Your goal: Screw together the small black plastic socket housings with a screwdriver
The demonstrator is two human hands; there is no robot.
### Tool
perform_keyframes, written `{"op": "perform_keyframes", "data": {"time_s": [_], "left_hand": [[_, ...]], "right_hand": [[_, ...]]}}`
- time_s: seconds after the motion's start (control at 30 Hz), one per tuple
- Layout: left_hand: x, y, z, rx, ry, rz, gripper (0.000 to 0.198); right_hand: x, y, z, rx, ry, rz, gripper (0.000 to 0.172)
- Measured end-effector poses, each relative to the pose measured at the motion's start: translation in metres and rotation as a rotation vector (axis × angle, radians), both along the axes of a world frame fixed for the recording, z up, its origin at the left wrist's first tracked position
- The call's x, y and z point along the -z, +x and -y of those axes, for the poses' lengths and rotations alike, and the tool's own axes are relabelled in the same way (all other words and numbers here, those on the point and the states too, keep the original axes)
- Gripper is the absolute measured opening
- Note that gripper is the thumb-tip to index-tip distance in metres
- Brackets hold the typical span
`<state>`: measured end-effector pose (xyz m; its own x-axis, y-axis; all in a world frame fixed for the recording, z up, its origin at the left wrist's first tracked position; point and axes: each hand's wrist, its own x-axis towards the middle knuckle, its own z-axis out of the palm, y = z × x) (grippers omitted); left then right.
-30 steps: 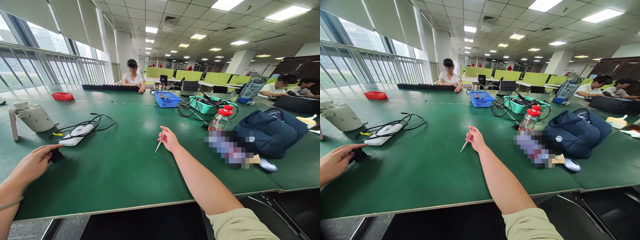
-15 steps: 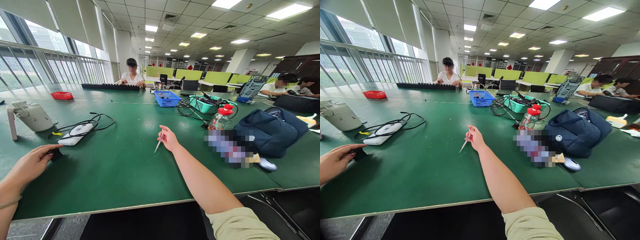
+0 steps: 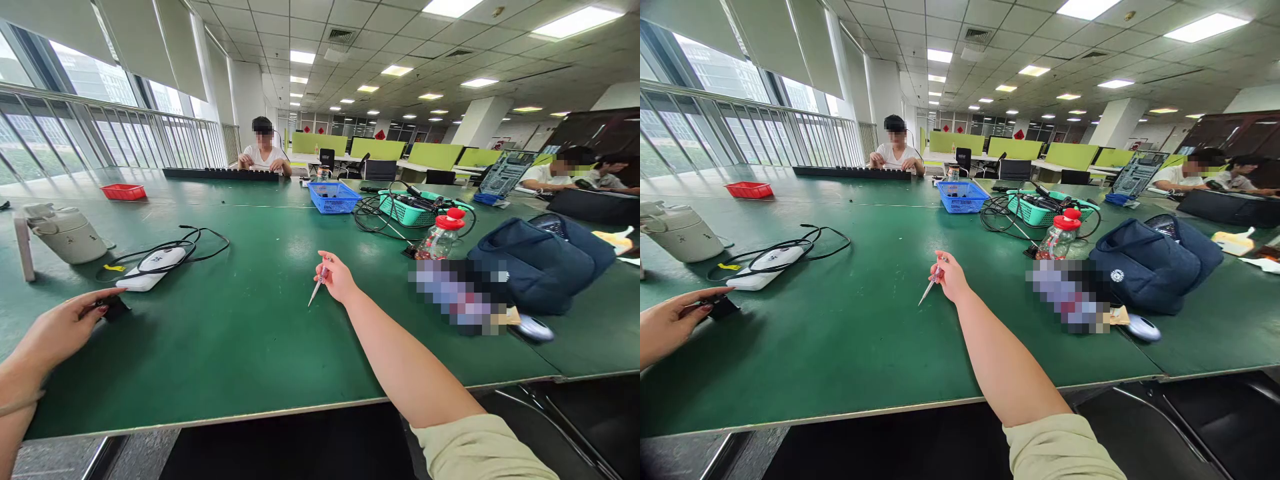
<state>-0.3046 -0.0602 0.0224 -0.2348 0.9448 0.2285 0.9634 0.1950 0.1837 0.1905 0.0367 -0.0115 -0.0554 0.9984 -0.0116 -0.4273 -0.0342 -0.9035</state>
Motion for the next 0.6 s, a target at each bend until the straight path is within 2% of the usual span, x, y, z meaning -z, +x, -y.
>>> {"op": "perform_keyframes", "data": {"time_s": [0.07,0.17,0.27,0.43,0.6], "left_hand": [[-0.001,0.003,0.001,-0.011,0.000,0.037,0.057],[-0.003,0.006,0.001,0.028,0.102,0.039,0.057],[-0.004,0.006,0.001,-0.040,0.120,-0.002,0.058],[-0.006,0.011,-0.001,-0.162,0.041,-0.103,0.060],[-0.013,0.032,-0.002,-0.239,-0.076,-0.172,0.067]], "right_hand": [[0.000,0.000,0.000,0.000,0.000,0.001,0.027],[0.000,0.000,-0.001,-0.001,0.000,0.004,0.026],[0.001,0.000,-0.002,-0.002,0.001,0.008,0.027],[0.003,0.000,-0.003,-0.002,0.007,0.013,0.027],[0.005,0.000,-0.004,-0.004,0.019,0.016,0.028]]}}
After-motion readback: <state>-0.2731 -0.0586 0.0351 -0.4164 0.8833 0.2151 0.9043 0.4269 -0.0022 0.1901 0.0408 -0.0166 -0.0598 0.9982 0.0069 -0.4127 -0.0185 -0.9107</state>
